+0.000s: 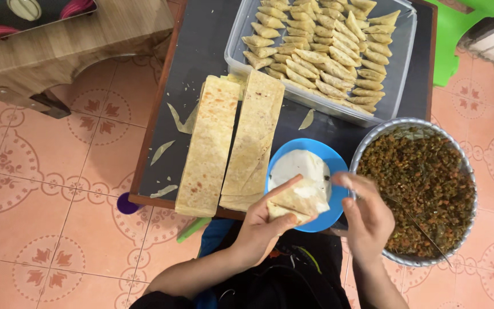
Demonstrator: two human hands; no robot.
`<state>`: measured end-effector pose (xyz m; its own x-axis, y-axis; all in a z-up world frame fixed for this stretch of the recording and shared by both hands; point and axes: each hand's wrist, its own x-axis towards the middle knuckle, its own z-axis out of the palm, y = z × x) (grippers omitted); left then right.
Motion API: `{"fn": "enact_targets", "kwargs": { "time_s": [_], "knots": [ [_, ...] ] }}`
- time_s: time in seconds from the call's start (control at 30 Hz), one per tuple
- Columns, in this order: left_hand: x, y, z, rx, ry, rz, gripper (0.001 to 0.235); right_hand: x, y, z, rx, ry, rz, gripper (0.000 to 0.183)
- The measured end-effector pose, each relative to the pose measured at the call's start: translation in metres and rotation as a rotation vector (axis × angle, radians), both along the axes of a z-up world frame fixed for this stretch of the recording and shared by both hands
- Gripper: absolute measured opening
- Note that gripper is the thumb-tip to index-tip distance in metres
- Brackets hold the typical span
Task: The person assembles samosas by folding thin pastry sheets into cones, filling them with a vegetable mixture using a spoon, and sealing the edges. The finished samosas are placed in a clear plastic tray.
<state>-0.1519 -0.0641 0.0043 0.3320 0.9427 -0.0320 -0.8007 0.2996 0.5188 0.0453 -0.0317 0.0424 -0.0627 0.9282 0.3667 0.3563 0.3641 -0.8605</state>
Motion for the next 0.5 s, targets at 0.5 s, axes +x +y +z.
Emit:
{"fn": "enact_targets", "kwargs": {
  "time_s": [0.5],
  "knots": [
    [0.021,0.019,0.031,0.261,0.185,0.348,0.102,-0.014,-0.052,-0.026,0.405,-0.419,0.335,0.063]
  ]
}}
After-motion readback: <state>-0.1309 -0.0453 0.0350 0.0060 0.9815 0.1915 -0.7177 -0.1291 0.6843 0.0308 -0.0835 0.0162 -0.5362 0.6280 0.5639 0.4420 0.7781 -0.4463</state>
